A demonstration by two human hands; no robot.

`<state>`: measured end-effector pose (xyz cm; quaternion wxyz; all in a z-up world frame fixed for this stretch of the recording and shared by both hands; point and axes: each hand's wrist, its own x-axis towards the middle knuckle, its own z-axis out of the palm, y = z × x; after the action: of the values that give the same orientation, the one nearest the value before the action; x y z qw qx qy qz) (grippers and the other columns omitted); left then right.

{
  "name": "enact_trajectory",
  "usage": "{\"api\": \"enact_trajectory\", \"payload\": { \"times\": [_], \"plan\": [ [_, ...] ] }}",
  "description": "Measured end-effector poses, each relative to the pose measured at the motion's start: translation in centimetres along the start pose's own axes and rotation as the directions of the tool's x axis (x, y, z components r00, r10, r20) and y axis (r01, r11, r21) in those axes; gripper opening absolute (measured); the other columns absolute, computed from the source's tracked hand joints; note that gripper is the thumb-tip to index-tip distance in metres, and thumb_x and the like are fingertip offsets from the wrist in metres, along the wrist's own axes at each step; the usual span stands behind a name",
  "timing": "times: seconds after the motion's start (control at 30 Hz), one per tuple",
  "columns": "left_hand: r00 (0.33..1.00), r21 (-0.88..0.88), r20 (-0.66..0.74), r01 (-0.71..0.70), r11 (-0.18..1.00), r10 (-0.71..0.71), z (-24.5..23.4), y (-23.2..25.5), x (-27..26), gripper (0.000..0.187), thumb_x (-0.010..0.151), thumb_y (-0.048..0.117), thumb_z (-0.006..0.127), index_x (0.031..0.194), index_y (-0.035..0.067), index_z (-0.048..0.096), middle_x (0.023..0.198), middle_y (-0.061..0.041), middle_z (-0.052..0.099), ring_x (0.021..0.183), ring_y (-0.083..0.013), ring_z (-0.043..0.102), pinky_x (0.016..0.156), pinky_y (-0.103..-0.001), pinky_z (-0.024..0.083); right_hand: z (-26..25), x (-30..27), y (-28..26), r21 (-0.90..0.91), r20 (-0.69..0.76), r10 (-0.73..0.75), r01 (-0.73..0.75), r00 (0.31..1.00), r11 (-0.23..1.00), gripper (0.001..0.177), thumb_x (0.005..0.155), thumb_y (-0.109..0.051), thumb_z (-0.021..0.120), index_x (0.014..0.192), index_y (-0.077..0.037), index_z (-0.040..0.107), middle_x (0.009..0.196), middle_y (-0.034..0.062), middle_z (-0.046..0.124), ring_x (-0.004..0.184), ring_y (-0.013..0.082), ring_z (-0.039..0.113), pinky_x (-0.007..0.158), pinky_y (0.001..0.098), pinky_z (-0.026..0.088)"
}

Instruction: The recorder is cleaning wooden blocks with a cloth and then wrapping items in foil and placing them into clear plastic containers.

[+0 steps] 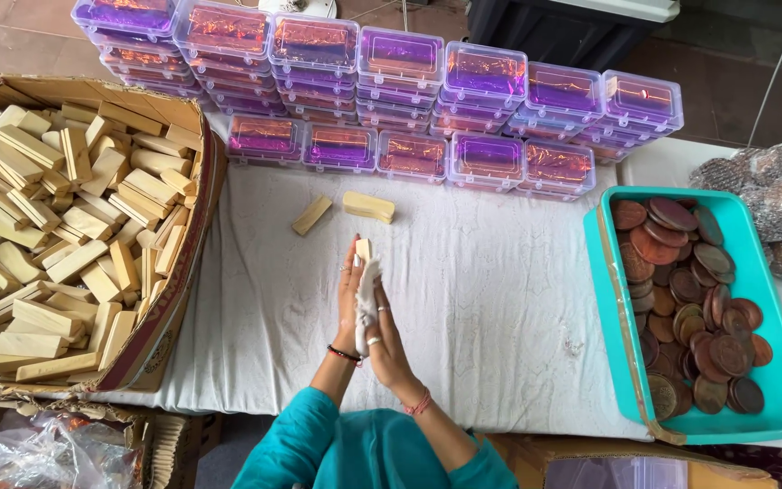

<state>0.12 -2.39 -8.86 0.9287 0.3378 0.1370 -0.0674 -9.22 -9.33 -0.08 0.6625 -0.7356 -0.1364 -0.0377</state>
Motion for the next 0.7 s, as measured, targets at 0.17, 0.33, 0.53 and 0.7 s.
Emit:
{"api": "enact_trajectory", "payload": {
  "times": [0.17,0.33,0.53,0.7],
  "plan": [
    [0.985,0.251,0.085,-0.17,0.953,0.153,2.8,1.4,-4.8,0.059,0.101,0.014,0.057,0.157,0.016,0.041,0.139,-0.007,0.058,0.107,-0.0063,0.064,0.094,-0.023,0.055,-1.9,3.9,2.4,-0.147,-0.103,0.04,-0.055,0.994,0.988,0.068,0.111,-0.036,0.031,0.166,-0.004,0.006,0.175,0.0201,0.003,0.161,0.0324,0.005,0.129,0.045,0.013],
    [0.997,0.113,0.04,0.059,0.992,-0.064,4.3,0.8,-5.7,0.053,0.107,0.016,0.053,0.16,0.014,0.049,0.138,-0.007,0.06,0.088,-0.0085,0.05,0.076,-0.025,0.046,-2.5,5.4,3.1,0.314,-0.323,0.304,-0.202,0.896,0.928,0.061,0.11,-0.036,0.031,0.159,-0.002,0.034,0.162,0.0197,0.042,0.149,0.0296,0.041,0.12,0.0396,0.034],
    [0.994,0.129,-0.02,-0.107,0.986,0.11,3.2,0.4,-4.2,0.056,0.101,0.014,0.054,0.156,0.013,0.041,0.138,-0.007,0.056,0.106,-0.0124,0.059,0.092,-0.029,0.053,-0.8,2.8,2.0,0.215,-0.208,0.305,-0.261,0.929,0.941,0.051,0.107,-0.029,0.044,0.148,0.002,0.05,0.142,0.0203,0.061,0.133,0.0277,0.057,0.112,0.0396,0.045],
    [0.986,0.398,0.109,-0.16,0.903,0.127,4.7,1.8,-6.9,0.054,0.109,0.028,0.042,0.16,0.01,0.038,0.17,-0.008,0.033,0.151,-0.017,0.034,0.119,-0.028,0.031,-2.7,4.7,2.5,0.304,-0.227,0.372,-0.297,0.9,0.905,0.054,0.108,-0.034,0.034,0.15,-0.002,0.045,0.146,0.0136,0.055,0.133,0.0211,0.055,0.111,0.0371,0.044]
  ]
}}
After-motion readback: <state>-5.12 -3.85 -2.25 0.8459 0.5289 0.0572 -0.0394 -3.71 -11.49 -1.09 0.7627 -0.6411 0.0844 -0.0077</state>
